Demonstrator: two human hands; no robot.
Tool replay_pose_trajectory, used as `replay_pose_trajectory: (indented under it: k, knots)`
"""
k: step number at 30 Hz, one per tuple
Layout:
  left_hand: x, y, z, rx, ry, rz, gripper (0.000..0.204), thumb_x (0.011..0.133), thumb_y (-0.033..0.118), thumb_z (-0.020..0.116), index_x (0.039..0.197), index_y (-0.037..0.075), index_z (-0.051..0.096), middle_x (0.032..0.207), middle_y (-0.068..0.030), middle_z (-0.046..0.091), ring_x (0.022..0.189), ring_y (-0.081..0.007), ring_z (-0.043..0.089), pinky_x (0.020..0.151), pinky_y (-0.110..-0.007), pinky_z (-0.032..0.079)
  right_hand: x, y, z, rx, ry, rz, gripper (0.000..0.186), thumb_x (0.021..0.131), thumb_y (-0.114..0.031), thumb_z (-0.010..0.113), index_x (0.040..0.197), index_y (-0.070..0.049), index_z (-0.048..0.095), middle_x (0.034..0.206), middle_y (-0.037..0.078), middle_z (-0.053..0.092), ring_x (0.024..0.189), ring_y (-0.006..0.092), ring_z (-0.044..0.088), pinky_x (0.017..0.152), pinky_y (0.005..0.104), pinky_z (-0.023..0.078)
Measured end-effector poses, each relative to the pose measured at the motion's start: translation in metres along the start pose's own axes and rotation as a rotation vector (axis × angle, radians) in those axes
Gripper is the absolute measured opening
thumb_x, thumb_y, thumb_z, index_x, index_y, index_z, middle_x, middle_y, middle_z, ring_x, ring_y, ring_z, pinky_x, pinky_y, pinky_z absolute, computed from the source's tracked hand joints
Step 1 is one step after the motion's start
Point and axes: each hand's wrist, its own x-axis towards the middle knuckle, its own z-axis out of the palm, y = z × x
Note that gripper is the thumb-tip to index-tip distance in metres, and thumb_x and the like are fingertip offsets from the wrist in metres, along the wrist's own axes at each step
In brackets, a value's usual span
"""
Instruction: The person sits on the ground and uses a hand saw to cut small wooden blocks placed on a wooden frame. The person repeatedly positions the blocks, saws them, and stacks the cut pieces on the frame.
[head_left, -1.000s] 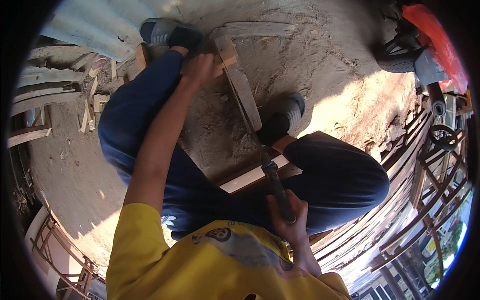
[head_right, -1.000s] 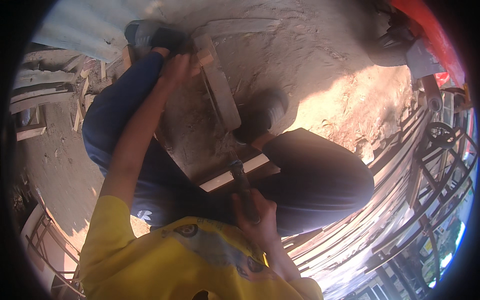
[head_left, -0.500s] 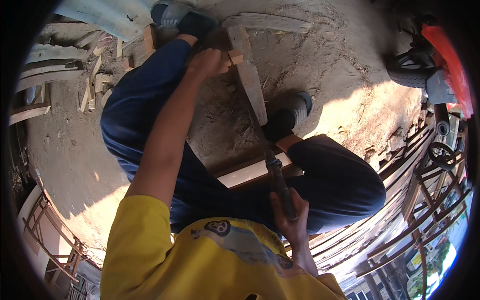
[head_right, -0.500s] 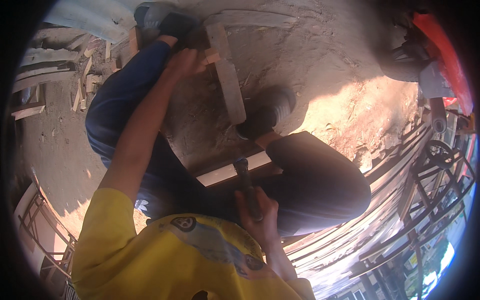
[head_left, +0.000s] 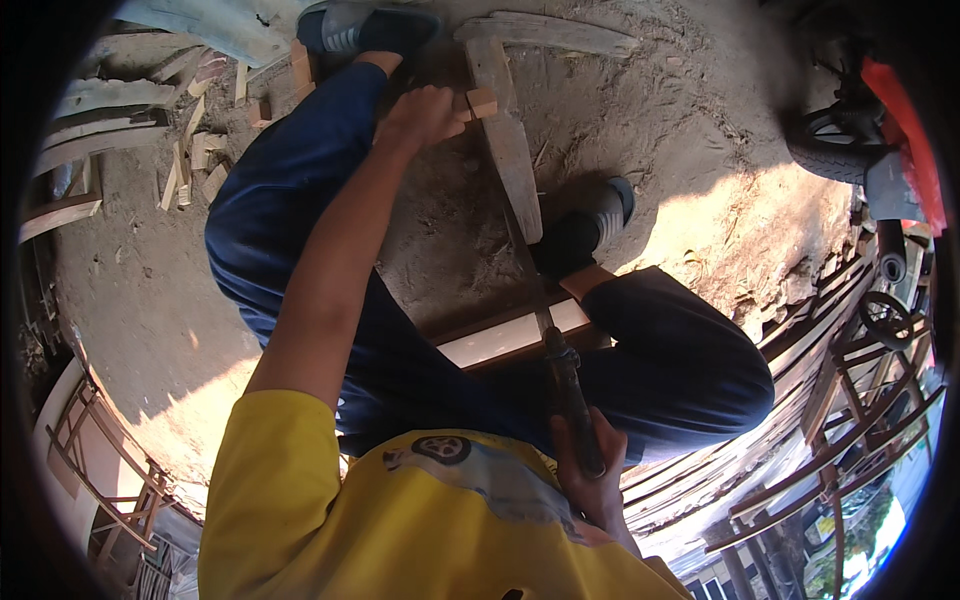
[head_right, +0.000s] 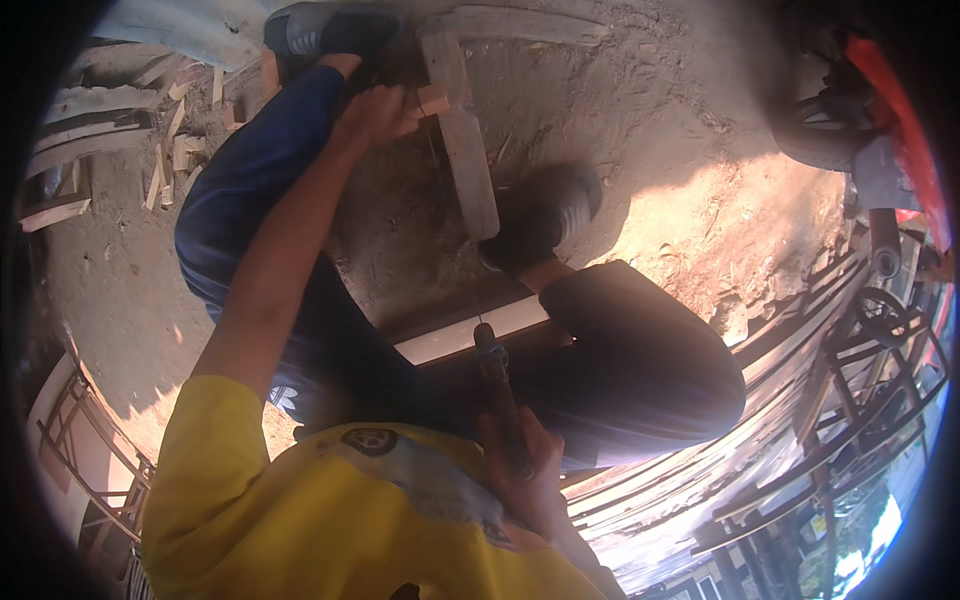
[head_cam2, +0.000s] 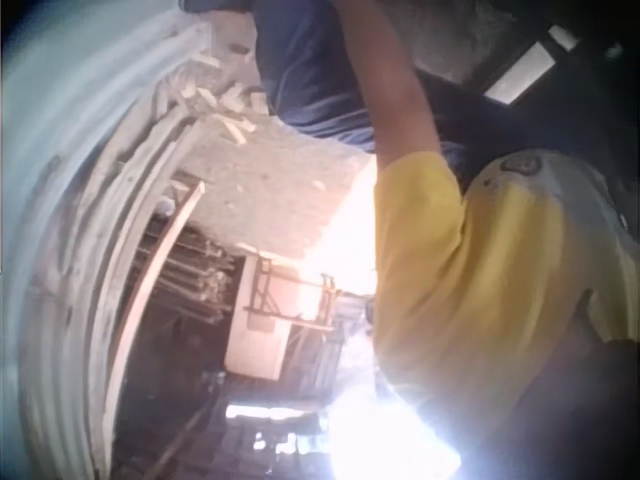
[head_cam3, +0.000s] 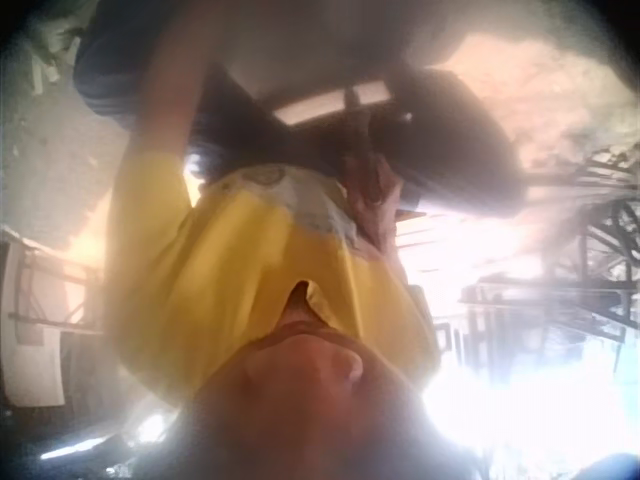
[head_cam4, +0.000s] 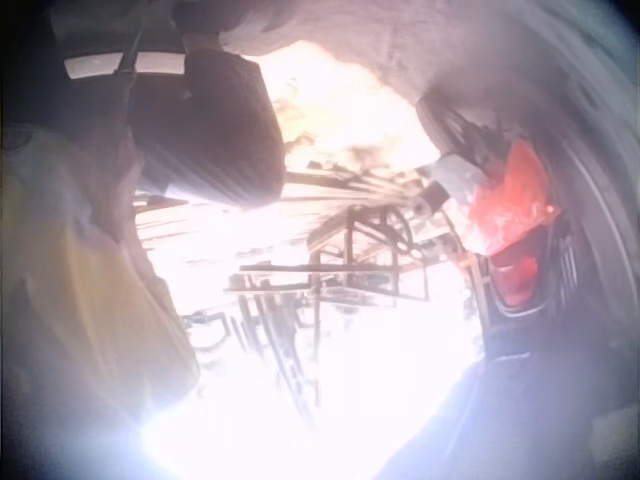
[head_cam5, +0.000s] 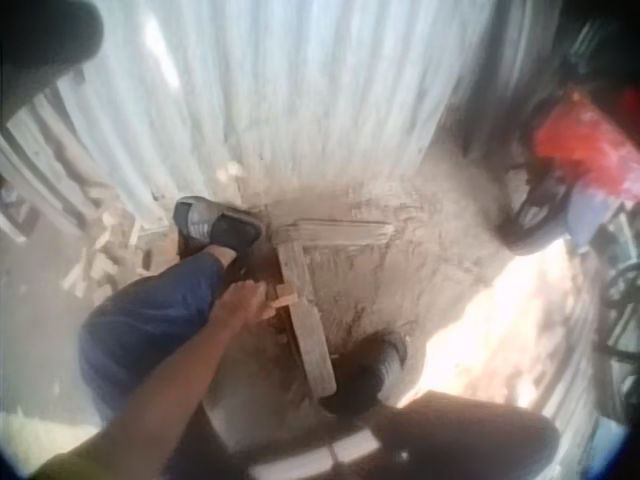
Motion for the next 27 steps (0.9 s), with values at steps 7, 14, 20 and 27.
replay_pose_trajectory:
  k: [7,14,20,27]
  knots:
    - [0.000,-0.005,0.006,-0.031,-0.047,0.035,0.044,0.074,0.036,0.072,0.098,0.001,0.061,0.098,-0.0207,0.064,0.095,-0.0362,0.062,0.083,-0.045,0.050,0.010,-0.015,0.010,0.055,-0.052,0.080,0.019,0.087,-0.006,0.062,0.072,-0.001,0.052,0.052,-0.001,0.046,0.049,0.0004,0.037,0.041,0.0238,0.026]
    - [0.000,-0.007,-0.006,-0.094,-0.032,0.054,0.044,0.072,0.035,0.074,0.095,0.000,0.061,0.095,-0.0205,0.065,0.093,-0.0379,0.062,0.081,-0.045,0.050,0.025,-0.017,0.010,0.094,-0.098,0.145,0.010,0.085,-0.005,0.063,0.080,0.001,0.057,0.054,0.006,0.052,0.046,0.0100,0.049,0.042,0.0290,0.035]
    - [0.003,-0.004,0.004,-0.122,0.026,0.010,0.044,0.070,0.029,0.074,0.100,-0.002,0.062,0.095,-0.0216,0.066,0.093,-0.0371,0.062,0.080,-0.045,0.050,-0.010,-0.008,-0.001,-0.036,0.054,0.029,0.020,0.087,-0.014,0.064,0.076,0.001,0.056,0.055,-0.001,0.050,0.049,0.0041,0.042,0.043,0.0229,0.031]
    - [0.012,-0.006,0.008,-0.049,-0.012,0.079,0.041,0.073,0.031,0.070,0.100,0.001,0.064,0.101,-0.0186,0.066,0.096,-0.0322,0.064,0.083,-0.041,0.052,-0.015,0.007,0.000,0.062,-0.056,0.073,0.018,0.086,-0.012,0.063,0.074,0.000,0.055,0.053,0.002,0.050,0.047,0.0055,0.042,0.042,0.0254,0.031]
